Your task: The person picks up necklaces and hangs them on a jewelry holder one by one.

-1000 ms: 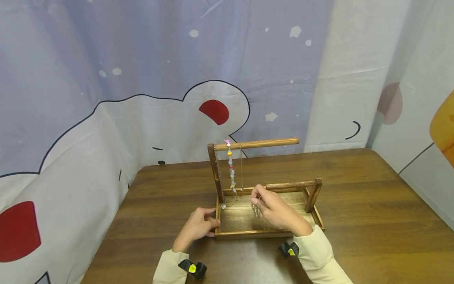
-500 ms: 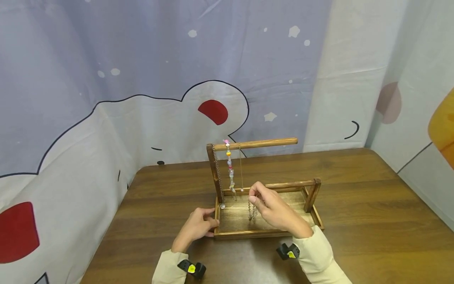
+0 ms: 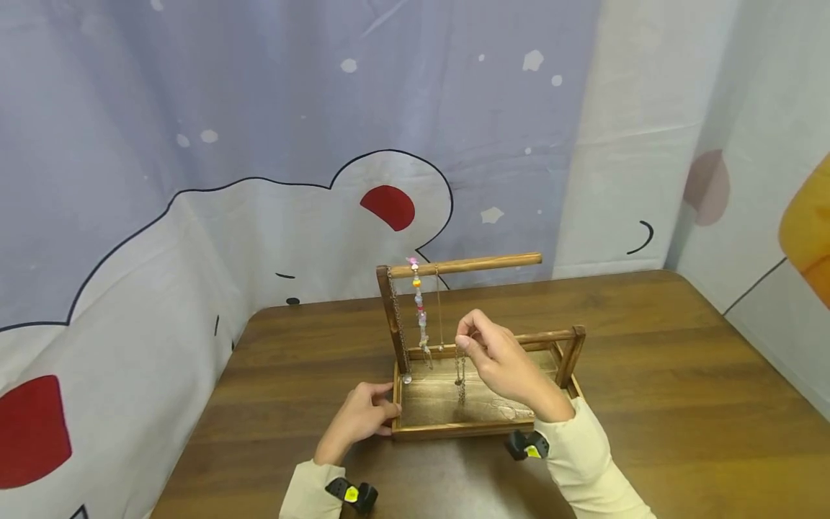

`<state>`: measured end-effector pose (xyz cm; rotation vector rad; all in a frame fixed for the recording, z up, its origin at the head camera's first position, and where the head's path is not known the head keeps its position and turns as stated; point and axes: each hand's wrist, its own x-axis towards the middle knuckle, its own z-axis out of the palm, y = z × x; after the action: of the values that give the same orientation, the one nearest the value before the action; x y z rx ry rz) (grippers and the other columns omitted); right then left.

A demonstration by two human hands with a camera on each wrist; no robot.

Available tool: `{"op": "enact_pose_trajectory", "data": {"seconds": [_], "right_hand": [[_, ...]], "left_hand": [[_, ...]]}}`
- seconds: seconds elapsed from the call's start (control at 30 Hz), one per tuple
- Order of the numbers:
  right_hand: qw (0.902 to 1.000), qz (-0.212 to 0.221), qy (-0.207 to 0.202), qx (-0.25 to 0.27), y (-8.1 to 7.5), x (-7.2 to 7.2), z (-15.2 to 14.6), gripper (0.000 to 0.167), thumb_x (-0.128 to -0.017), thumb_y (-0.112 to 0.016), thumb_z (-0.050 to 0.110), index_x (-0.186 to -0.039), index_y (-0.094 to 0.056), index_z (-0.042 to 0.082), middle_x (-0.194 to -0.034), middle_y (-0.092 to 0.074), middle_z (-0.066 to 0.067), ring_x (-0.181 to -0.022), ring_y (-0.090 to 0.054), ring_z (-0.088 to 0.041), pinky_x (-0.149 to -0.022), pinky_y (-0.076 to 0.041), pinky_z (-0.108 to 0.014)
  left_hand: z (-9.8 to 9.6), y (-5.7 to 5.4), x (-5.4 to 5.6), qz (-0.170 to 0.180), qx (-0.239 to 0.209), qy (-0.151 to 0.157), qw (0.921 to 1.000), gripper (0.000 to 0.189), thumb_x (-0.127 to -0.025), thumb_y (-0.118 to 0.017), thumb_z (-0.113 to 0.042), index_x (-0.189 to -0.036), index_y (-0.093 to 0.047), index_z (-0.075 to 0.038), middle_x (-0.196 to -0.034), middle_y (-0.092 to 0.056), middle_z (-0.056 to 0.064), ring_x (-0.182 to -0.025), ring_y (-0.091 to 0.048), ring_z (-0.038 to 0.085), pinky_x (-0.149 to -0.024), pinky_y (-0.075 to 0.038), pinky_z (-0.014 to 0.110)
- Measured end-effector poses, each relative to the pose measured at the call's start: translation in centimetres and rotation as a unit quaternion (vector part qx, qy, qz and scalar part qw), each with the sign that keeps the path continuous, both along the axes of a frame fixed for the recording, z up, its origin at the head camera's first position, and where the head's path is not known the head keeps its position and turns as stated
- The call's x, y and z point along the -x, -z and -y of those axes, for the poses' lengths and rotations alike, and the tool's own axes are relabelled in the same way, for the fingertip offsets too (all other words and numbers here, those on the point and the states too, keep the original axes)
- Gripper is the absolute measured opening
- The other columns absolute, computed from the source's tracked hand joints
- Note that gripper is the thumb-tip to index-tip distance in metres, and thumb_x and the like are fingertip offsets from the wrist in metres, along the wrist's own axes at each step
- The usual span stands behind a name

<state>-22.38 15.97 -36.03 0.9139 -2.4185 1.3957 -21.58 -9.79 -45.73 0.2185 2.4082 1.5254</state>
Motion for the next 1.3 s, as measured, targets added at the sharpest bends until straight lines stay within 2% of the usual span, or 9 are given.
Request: {"op": "enact_pose_trajectory", "data": {"seconds": [0.23,0.4,0.53,0.67,0.83,1.0,1.3], "right_hand": [[0.999,-0.032,0.03,0.0,-2.8,0.7,-0.1,0.007,-0.095,-0.049,0.013,-0.092,-0.049,0.007,-0.08,-0.053,-0.002,-0.068,-0.048,-0.013,-0.058,-0.043,-0.025],[0.9981,-0.048,0.036,-0.012,-4.0,1.2,-0.1,0.004,-0.095,-0.049,0.013,-0.091,-0.047,0.011,-0.079,-0.053,-0.003,-0.066,-0.048,-0.013,-0.058,-0.043,-0.026],[0.9989,-0.039,0.026,-0.008,-4.2,1.6,-0.2,0.005,-0.095,-0.048,0.014,-0.091,-0.046,0.011,-0.077,-0.051,-0.002,-0.063,-0.047,-0.014,-0.056,-0.043,-0.026],[0.9998,-0.014,0.012,0.004,-4.3,2.2,-0.3,0.006,-0.096,-0.047,0.013,-0.091,-0.046,0.009,-0.079,-0.053,-0.008,-0.064,-0.049,-0.017,-0.057,-0.044,-0.027],[0.9996,0.003,0.025,0.011,-4.4,2.7,-0.4,0.007,-0.096,-0.046,0.013,-0.092,-0.046,0.007,-0.08,-0.053,-0.008,-0.066,-0.049,-0.018,-0.058,-0.043,-0.027],[0.9994,0.004,0.033,0.009,-4.4,3.1,-0.5,0.008,-0.096,-0.045,0.013,-0.093,-0.046,0.005,-0.08,-0.052,-0.006,-0.069,-0.049,-0.022,-0.058,-0.043,-0.027],[0.9984,0.002,0.057,-0.001,-4.7,3.5,-0.7,0.01,-0.097,-0.044,0.014,-0.094,-0.046,0.005,-0.083,-0.054,-0.008,-0.07,-0.049,-0.02,-0.061,-0.044,-0.03]], "left_hand": [[0.0,-0.1,0.0,-0.001,0.006,-0.007,1.0,0.054,-0.083,-0.061,-0.006,-0.13,-0.042,0.012,-0.085,-0.067,0.014,-0.068,-0.065,0.019,-0.055,-0.058,0.03],[-0.1,0.0,0.0,-0.001,0.006,-0.007,1.0,0.054,-0.083,-0.062,-0.007,-0.13,-0.042,0.012,-0.086,-0.067,0.014,-0.068,-0.065,0.019,-0.055,-0.058,0.03],[-0.1,0.2,0.0,0.001,0.002,-0.006,1.0,0.055,-0.083,-0.062,-0.007,-0.13,-0.042,0.012,-0.087,-0.067,0.015,-0.069,-0.065,0.019,-0.055,-0.058,0.03],[0.0,0.3,-0.1,0.003,0.0,-0.008,1.0,0.055,-0.083,-0.062,-0.006,-0.13,-0.041,0.013,-0.088,-0.067,0.015,-0.069,-0.064,0.019,-0.055,-0.058,0.03],[0.2,0.3,-0.1,0.003,0.0,-0.009,1.0,0.055,-0.083,-0.062,-0.007,-0.13,-0.041,0.013,-0.088,-0.066,0.015,-0.07,-0.064,0.019,-0.056,-0.058,0.03],[0.2,0.2,0.0,0.002,0.0,-0.008,1.0,0.054,-0.083,-0.062,-0.006,-0.13,-0.041,0.013,-0.088,-0.066,0.015,-0.07,-0.065,0.019,-0.056,-0.058,0.03],[0.2,0.1,0.0,0.004,-0.003,-0.007,1.0,0.055,-0.083,-0.062,-0.007,-0.13,-0.041,0.013,-0.09,-0.067,0.016,-0.071,-0.065,0.02,-0.056,-0.058,0.03]]}}
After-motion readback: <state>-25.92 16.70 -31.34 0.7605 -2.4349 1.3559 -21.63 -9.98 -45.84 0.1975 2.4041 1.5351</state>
